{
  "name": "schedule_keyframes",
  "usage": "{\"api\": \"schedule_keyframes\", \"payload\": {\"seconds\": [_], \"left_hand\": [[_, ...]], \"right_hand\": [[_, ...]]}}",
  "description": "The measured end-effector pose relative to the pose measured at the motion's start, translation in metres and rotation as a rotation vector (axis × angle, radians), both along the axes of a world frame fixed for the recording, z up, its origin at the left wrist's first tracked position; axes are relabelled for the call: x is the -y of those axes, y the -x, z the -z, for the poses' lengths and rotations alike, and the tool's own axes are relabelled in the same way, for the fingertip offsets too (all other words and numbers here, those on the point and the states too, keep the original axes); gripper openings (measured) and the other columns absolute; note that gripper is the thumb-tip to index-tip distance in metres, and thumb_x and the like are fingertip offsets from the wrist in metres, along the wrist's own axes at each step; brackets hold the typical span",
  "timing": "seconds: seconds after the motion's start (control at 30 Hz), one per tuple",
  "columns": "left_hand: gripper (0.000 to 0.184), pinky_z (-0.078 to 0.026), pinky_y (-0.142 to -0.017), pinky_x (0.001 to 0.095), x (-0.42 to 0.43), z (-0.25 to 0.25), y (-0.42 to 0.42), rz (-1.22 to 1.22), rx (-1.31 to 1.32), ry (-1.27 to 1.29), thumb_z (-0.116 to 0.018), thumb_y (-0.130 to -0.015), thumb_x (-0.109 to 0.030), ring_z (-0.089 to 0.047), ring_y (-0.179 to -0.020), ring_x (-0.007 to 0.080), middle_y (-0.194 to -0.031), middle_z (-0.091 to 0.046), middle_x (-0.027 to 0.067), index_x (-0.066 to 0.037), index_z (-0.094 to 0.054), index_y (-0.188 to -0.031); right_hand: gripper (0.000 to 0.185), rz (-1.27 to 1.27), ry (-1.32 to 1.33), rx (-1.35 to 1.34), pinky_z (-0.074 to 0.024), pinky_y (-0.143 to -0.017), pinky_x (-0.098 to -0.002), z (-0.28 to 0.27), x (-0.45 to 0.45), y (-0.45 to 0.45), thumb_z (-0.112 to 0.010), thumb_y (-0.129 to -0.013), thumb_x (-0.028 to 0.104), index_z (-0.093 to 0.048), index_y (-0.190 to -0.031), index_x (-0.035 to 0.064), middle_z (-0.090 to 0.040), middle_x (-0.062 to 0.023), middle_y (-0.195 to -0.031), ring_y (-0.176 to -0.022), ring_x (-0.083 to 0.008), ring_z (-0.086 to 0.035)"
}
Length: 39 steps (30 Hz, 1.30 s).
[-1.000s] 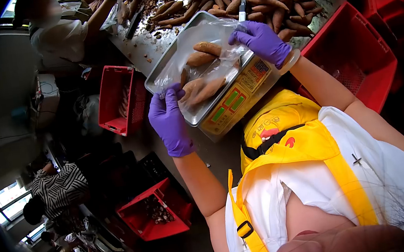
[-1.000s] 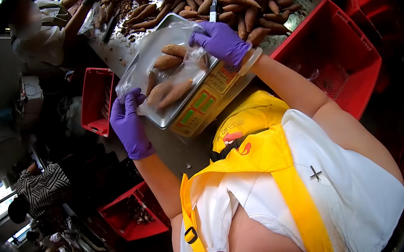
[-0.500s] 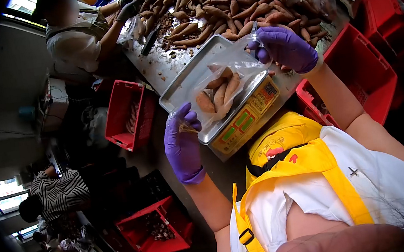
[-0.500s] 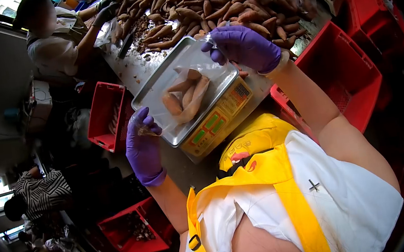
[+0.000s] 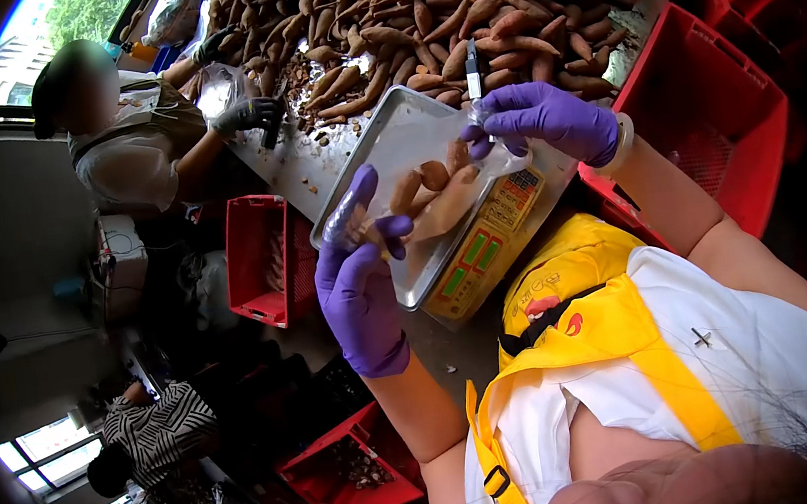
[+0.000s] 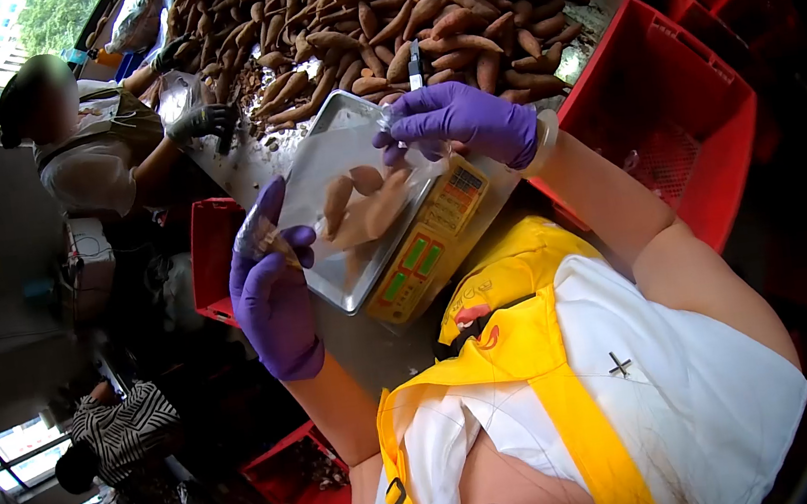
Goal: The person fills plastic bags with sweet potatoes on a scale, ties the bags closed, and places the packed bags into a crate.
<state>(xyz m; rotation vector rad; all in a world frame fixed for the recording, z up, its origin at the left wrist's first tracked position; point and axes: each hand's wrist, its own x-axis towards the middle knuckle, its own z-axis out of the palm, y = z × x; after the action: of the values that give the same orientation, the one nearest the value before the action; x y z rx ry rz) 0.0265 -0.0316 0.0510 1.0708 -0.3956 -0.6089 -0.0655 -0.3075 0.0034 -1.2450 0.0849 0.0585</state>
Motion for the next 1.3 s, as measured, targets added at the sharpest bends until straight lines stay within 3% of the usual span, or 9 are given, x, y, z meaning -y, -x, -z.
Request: {"api": "schedule_keyframes", "payload": {"seconds": [0.03, 0.13, 0.23, 0.33, 0.4, 0.5, 0.7, 0.93, 1.3], "left_hand": [[0.059, -0.049, -0.076, 0.0265, -0.006, 0.000, 0.003, -0.034, 0.009, -0.033, -0.052, -0.079, -0.010, -0.065, -0.094, 0.0206, -0.142, -0.045, 0.0239, 0.007, -0.044, -0.135], [0.061, -0.048, -0.072, 0.0248, -0.013, 0.010, 0.013, -0.059, -0.026, -0.049, -0.053, -0.079, -0.011, -0.064, -0.092, 0.0190, -0.143, -0.043, 0.0231, 0.006, -0.043, -0.137], [0.060, -0.046, -0.072, 0.0273, -0.013, 0.018, 0.019, -0.005, -0.123, 0.087, -0.054, -0.081, -0.011, -0.064, -0.091, 0.0201, -0.146, -0.040, 0.0230, 0.008, -0.041, -0.137], [0.063, -0.045, -0.069, 0.0238, -0.016, 0.018, 0.027, -0.047, -0.081, 0.064, -0.054, -0.083, -0.015, -0.063, -0.085, 0.0170, -0.146, -0.039, 0.0221, 0.007, -0.039, -0.140], [0.063, -0.045, -0.068, 0.0237, -0.026, 0.022, 0.032, -0.059, -0.089, 0.062, -0.054, -0.083, -0.015, -0.062, -0.085, 0.0165, -0.146, -0.040, 0.0219, 0.007, -0.038, -0.140], [0.063, -0.044, -0.069, 0.0236, -0.030, 0.032, 0.037, -0.067, -0.102, 0.080, -0.052, -0.083, -0.014, -0.061, -0.084, 0.0151, -0.145, -0.041, 0.0214, 0.008, -0.039, -0.140], [0.063, -0.042, -0.074, 0.0236, -0.022, 0.033, 0.043, -0.092, -0.164, 0.000, -0.055, -0.081, -0.013, -0.055, -0.083, 0.0141, -0.142, -0.045, 0.0197, 0.006, -0.041, -0.139], [0.063, -0.043, -0.077, 0.0259, -0.021, 0.032, 0.030, -0.098, -0.127, 0.095, -0.055, -0.081, -0.014, -0.058, -0.091, 0.0160, -0.139, -0.048, 0.0212, 0.009, -0.041, -0.138], [0.061, -0.044, -0.079, 0.0271, -0.009, 0.034, 0.011, -0.069, -0.118, 0.141, -0.055, -0.082, -0.015, -0.061, -0.095, 0.0178, -0.138, -0.048, 0.0206, 0.005, -0.041, -0.138]], "right_hand": [[0.029, 0.042, 0.213, -0.178, -0.0479, -0.069, -0.0240, -0.008, -0.003, 0.001, -0.064, -0.089, 0.012, -0.060, -0.116, 0.0018, -0.067, -0.0098, -0.110, -0.089, -0.0166, -0.065], [0.032, 0.664, 1.299, 0.522, -0.0511, -0.079, -0.0347, -0.031, -0.042, 0.003, -0.069, -0.083, 0.011, -0.061, -0.114, 0.0075, -0.066, -0.0107, -0.102, -0.087, -0.0277, -0.065], [0.026, 0.111, 1.139, 0.703, -0.0515, -0.077, -0.0361, -0.042, -0.088, -0.010, -0.066, -0.083, 0.011, -0.062, -0.108, 0.0120, -0.066, -0.0094, -0.096, -0.087, -0.0282, -0.065], [0.030, -0.276, 1.395, 0.264, -0.0405, -0.085, -0.0641, 0.020, -0.096, -0.061, -0.059, -0.086, 0.020, -0.065, -0.113, 0.0102, -0.068, -0.0160, -0.100, -0.091, -0.0333, -0.067], [0.032, -0.494, 1.424, -0.069, -0.0483, -0.086, -0.0504, 0.078, -0.067, -0.098, -0.054, -0.088, 0.029, -0.067, -0.110, 0.0091, -0.069, -0.0180, -0.098, -0.092, -0.0371, -0.066], [0.034, -0.303, 1.647, 0.089, -0.0514, -0.081, -0.0437, 0.093, -0.055, -0.098, -0.048, -0.091, 0.031, -0.069, -0.103, 0.0069, -0.070, -0.0172, -0.096, -0.091, -0.0369, -0.066], [0.026, -0.251, 1.623, 0.289, -0.0525, -0.079, -0.0399, 0.113, -0.028, -0.115, -0.062, -0.080, 0.023, -0.071, -0.100, 0.0078, -0.068, -0.0174, -0.101, -0.094, -0.0347, -0.065], [0.049, -0.299, 1.495, 0.077, -0.0507, -0.085, -0.0396, 0.079, -0.031, -0.098, -0.071, -0.068, 0.015, -0.063, -0.115, 0.0092, -0.065, -0.0192, -0.109, -0.101, -0.0355, -0.063], [0.047, -0.436, 0.981, -0.002, -0.0489, -0.086, -0.0346, 0.109, -0.035, -0.118, -0.068, -0.080, 0.034, -0.061, -0.120, 0.0100, -0.067, -0.0135, -0.106, -0.094, -0.0279, -0.063]]}}
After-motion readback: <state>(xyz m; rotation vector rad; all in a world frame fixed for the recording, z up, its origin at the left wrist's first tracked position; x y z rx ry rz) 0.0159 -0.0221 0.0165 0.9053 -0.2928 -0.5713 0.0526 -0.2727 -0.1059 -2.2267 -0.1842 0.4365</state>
